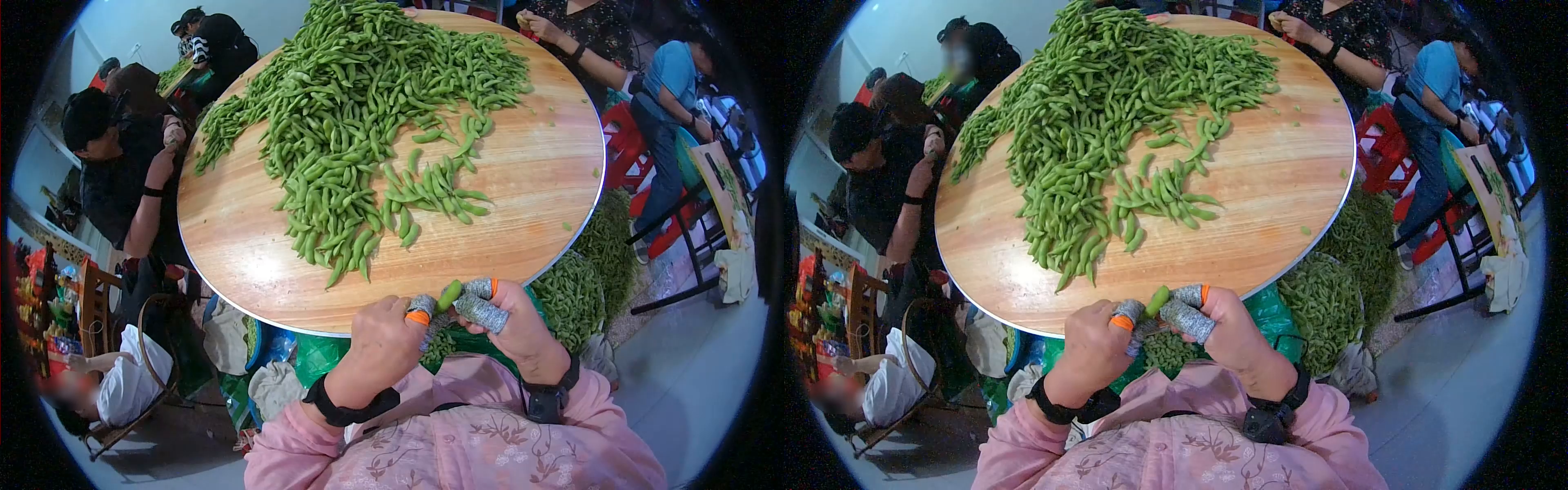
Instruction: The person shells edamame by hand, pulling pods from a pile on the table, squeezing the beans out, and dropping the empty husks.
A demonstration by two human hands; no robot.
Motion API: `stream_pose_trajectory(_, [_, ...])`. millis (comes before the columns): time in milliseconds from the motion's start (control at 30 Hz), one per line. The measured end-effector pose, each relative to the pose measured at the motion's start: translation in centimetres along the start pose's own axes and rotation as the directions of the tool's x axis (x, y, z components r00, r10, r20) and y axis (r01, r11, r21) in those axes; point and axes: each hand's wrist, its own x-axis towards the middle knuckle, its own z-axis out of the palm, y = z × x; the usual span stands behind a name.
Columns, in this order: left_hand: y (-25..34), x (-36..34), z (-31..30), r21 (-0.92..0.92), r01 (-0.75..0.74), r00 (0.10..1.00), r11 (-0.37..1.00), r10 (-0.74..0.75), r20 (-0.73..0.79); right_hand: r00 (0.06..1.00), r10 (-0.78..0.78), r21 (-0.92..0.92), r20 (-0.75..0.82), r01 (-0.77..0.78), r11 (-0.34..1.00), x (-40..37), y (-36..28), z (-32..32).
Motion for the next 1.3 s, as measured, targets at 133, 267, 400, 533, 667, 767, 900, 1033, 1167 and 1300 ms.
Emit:
stream_pose_trajectory(133, [0.1,-0.4,0.5,0.056,-0.015,1.0,0.998,0.016,-0.014,0.999,-0.013,-0.048,-0.038,0.011,0.999,-0.1,0.2,0.1])
stream_pose_trajectory(267, [0.2,-1.0,1.4,0.036,0.002,1.0,0.999,-0.002,-0.009,0.997,-0.047,-0.13,-0.054,0.039,0.991,0.0,0.3,0.2])
stream_pose_trajectory(400, [0.7,-1.3,2.3,-0.445,0.157,0.982,0.882,-0.185,-0.021,0.999,-0.036,-0.083,0.0,0.036,0.996,0.1,0.7,0.0])
stream_pose_trajectory(533, [1.0,-2.3,2.9,-0.897,0.356,0.895,0.264,-0.374,0.245,0.991,-0.112,0.045,0.071,0.109,0.993,0.1,1.4,0.0])
stream_pose_trajectory(667, [0.5,-2.1,2.6,-0.908,0.412,0.866,0.074,-0.343,0.365,0.998,-0.025,0.072,0.052,0.021,0.997,0.0,1.1,-0.2])
stream_pose_trajectory(767, [0.1,-0.5,0.6,-0.783,0.311,0.948,0.539,-0.235,0.215,0.993,-0.076,-0.255,0.088,0.097,0.962,0.0,0.6,-0.4])
stream_pose_trajectory(900, [0.0,0.3,-0.4,-0.665,0.428,0.903,0.612,-0.315,0.292,0.995,-0.01,-0.389,0.1,0.048,0.92,-0.2,-0.6,0.6])
stream_pose_trajectory(1033, [0.4,-0.1,1.1,-0.892,0.358,0.894,0.277,-0.377,0.242,0.988,-0.074,-0.363,0.133,0.118,0.924,0.0,-0.7,0.7])
stream_pose_trajectory(1167, [0.4,-0.3,0.6,-0.901,0.425,0.807,0.087,-0.487,0.334,0.983,-0.182,-0.297,0.0,0.174,0.939,-0.3,0.2,0.2])
stream_pose_trajectory(1300, [0.3,-0.6,0.3,-0.941,0.322,0.75,-0.103,-0.579,0.32,0.994,0.022,-0.04,-0.102,-0.026,0.999,-1.1,-0.6,-1.1])
